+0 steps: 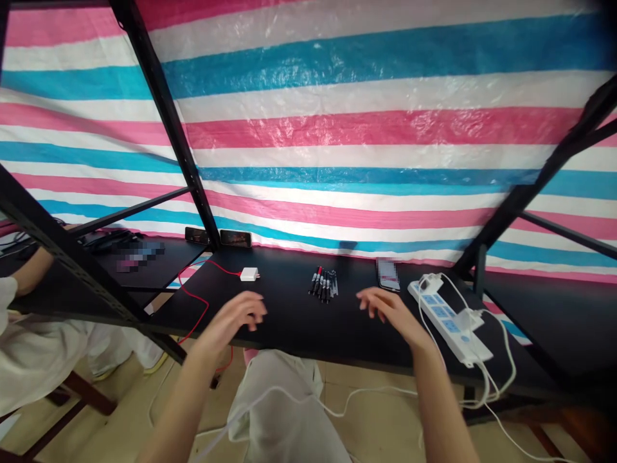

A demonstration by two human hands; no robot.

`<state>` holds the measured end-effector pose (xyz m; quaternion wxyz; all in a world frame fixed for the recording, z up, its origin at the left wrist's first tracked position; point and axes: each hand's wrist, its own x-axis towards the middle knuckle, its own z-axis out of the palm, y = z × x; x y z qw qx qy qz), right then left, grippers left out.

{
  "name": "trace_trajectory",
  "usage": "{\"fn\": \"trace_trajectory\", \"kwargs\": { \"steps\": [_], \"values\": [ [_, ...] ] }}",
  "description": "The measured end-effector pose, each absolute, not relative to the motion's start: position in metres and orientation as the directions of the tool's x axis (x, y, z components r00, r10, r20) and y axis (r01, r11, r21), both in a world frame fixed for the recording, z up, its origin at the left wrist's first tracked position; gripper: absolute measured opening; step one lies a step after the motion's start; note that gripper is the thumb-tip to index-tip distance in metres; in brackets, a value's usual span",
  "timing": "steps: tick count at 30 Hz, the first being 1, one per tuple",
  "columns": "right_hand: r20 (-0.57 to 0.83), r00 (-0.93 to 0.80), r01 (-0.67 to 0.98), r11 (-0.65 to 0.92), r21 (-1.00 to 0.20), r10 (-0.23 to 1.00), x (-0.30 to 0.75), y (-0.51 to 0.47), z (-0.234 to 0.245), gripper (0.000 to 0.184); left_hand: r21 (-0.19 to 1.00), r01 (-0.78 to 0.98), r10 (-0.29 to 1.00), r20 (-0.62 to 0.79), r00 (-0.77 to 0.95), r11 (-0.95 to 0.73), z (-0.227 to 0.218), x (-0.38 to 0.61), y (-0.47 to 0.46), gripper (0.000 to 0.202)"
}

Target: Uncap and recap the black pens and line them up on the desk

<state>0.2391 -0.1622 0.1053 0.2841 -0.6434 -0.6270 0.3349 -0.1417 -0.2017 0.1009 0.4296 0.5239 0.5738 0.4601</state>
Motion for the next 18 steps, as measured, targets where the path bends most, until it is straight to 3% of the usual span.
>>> {"fn": "trace_trajectory", "kwargs": {
  "steps": [2,3,6,9,14,18],
  "values": [
    [0.062,0.02,0.737,0.027,-0.676,0.998,0.211,-0.114,0.095,0.031,0.985,0.169,0.994,-0.049,0.094,0.033,0.093,-0.119,-0.164,0.038],
    [0.075,0.07,0.796,-0.011,-0.605,0.995,0.2,-0.096,0.087,0.031,0.983,0.176,0.986,-0.073,0.149,0.046,0.086,-0.105,-0.143,0.037],
    [-0.085,0.101,0.866,-0.13,-0.483,0.991,0.181,-0.06,0.058,0.032,0.925,0.375,0.993,-0.099,0.061,0.069,0.055,-0.064,-0.083,0.032],
    [-0.169,0.114,0.88,-0.178,-0.44,0.979,0.172,-0.043,0.032,0.031,0.704,0.704,0.993,-0.027,-0.111,0.098,0.031,-0.033,-0.044,0.029],
    [-0.13,0.044,0.908,-0.094,-0.409,0.991,0.166,-0.031,0.01,0.019,0.623,0.775,0.993,-0.029,-0.114,0.107,0.018,-0.004,-0.022,0.026],
    [-0.112,0.06,0.907,-0.101,-0.409,0.992,0.164,-0.028,0.006,0.028,0.576,0.814,0.991,0.052,-0.126,0.073,0.008,-0.004,-0.019,0.012]
  ]
}}
